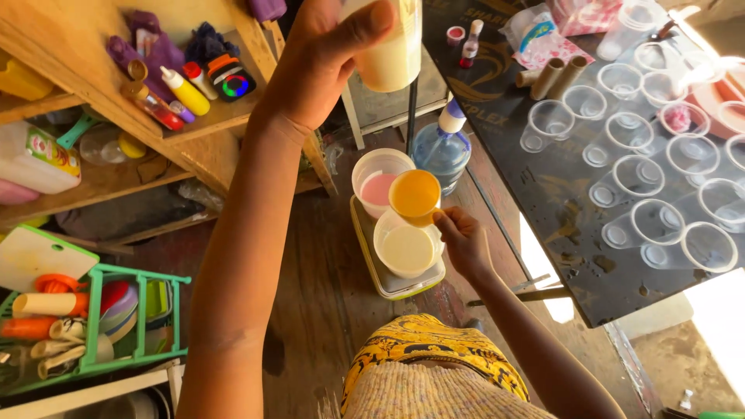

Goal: The person is unbagging and arranging a large number of clear plastic serving cups into a grid on a table.

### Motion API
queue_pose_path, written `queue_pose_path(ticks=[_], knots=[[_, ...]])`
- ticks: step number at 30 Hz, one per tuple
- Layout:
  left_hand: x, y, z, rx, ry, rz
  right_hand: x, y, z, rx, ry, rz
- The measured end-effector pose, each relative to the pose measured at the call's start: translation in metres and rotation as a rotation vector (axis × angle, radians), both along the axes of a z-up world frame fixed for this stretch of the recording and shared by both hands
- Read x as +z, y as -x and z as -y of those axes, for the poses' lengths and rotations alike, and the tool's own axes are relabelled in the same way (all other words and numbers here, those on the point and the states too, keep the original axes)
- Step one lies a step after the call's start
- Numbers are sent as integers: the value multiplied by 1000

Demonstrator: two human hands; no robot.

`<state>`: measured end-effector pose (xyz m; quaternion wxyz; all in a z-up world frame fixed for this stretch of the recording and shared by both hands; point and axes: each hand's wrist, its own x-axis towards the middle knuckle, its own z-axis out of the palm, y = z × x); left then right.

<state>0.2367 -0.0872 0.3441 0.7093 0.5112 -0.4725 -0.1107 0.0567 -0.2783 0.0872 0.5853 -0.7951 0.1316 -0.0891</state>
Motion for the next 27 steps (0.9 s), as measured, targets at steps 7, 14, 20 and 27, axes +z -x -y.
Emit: queue_pose_path(ticks=[7, 14, 20, 27], knots=[[16, 15, 49, -84, -1, 71, -3, 5, 0, 0, -21, 32], [15, 35, 93, -28, -91, 71, -1, 9, -1, 72, -50, 48], [-22, 42, 156, 55, -198, -166, -1, 5, -5, 23, -29, -33], [-130, 75, 255, 179, -3, -288, -52, 6, -2, -29, -99, 92]])
